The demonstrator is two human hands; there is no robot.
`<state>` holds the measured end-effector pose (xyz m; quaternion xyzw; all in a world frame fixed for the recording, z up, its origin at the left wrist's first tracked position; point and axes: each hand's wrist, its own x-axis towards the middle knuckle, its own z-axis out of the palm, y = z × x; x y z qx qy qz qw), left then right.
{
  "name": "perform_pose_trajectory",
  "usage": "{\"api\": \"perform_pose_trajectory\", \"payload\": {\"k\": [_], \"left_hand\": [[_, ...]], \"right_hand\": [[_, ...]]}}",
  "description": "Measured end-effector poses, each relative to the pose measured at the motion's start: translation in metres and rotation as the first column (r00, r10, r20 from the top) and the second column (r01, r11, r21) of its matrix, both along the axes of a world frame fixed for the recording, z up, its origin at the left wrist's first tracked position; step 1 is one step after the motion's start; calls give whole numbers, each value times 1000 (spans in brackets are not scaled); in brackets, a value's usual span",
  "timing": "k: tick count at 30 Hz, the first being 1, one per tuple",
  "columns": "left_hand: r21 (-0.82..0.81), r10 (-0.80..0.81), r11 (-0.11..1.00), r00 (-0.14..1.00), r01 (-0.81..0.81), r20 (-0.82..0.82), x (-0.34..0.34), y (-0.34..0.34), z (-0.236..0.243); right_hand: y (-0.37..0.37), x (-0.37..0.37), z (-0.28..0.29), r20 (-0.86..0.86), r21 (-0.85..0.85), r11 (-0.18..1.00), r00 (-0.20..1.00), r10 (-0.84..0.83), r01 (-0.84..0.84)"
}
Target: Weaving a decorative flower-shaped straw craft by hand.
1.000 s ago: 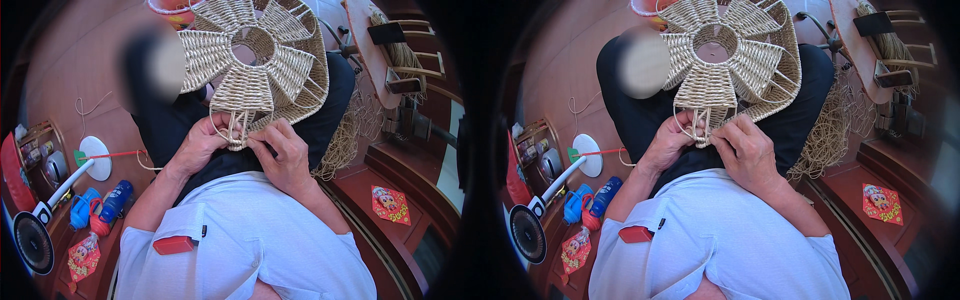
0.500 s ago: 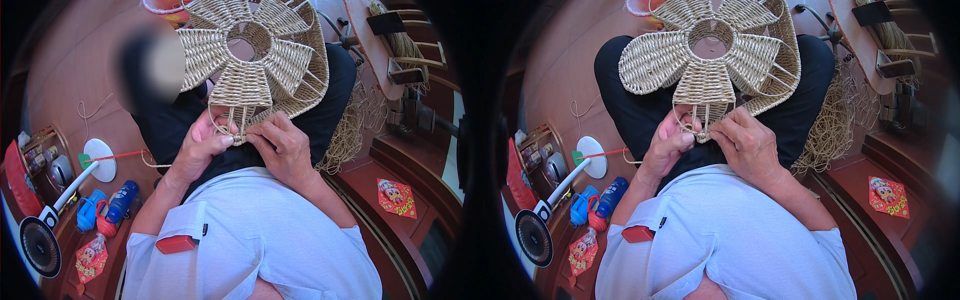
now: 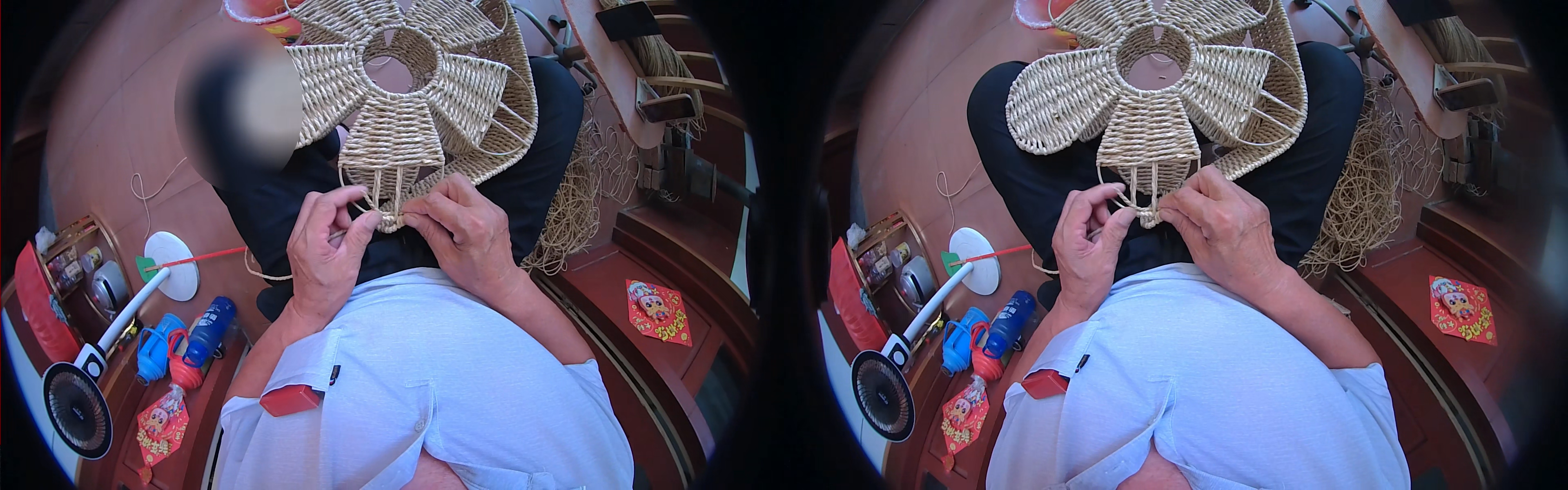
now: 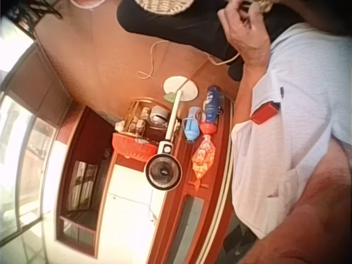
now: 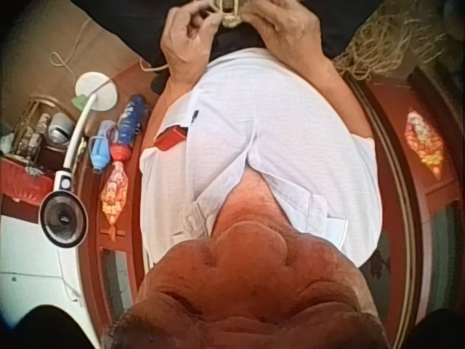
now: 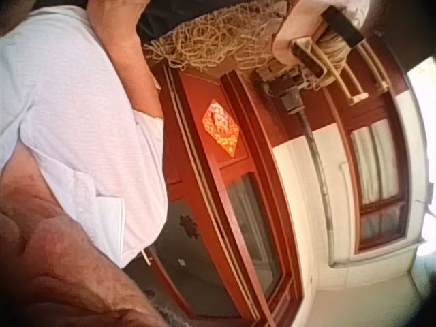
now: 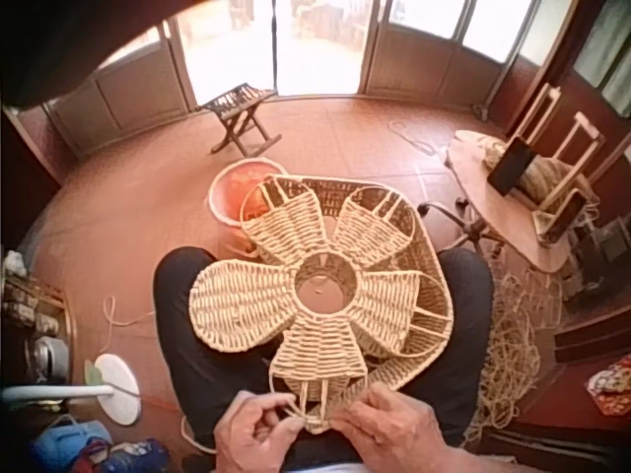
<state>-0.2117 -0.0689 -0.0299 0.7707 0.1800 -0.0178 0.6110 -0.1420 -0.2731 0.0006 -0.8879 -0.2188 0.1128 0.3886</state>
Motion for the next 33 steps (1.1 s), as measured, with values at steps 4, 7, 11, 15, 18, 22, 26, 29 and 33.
{"api": "perform_pose_trajectory", "payload": {"k": [4, 7, 11, 15, 18, 22, 26, 29, 33], "left_hand": [[119, -81, 991, 988, 65, 129, 7, -2, 0], [135, -140, 985, 960, 110, 241, 3, -1, -10], [-474, -105, 867, 986, 156, 132, -3, 6, -12], [-694, -183, 702, 982, 160, 41, 4, 18, -6], [-713, -213, 684, 977, 154, 6, 6, 24, -8], [-630, -159, 750, 980, 200, 121, 11, 22, -6], [-655, -112, 733, 982, 185, 152, 12, 22, -14], [-617, -110, 763, 980, 192, 168, 10, 23, -17], [-544, -82, 816, 971, 195, 225, 3, 23, -29]], "right_hand": [[0, -1, -2, 17, 5, 1000, 1000, 1, -1], [-2, -3, -5, 38, 3, 1000, 999, 12, -12], [-5, -2, -8, 136, -23, 998, 989, 54, -51], [-12, 4, -19, 285, 15, 991, 950, 125, -135], [-19, 12, -21, 324, -75, 973, 917, 232, -220], [-20, 18, -15, 304, -129, 954, 905, 297, -270], [-22, 21, -14, 262, -108, 947, 910, 320, -302], [-18, 21, -10, 228, -48, 952, 925, 304, -302], [-9, 14, -4, 149, -26, 978, 967, 207, -206]]}}
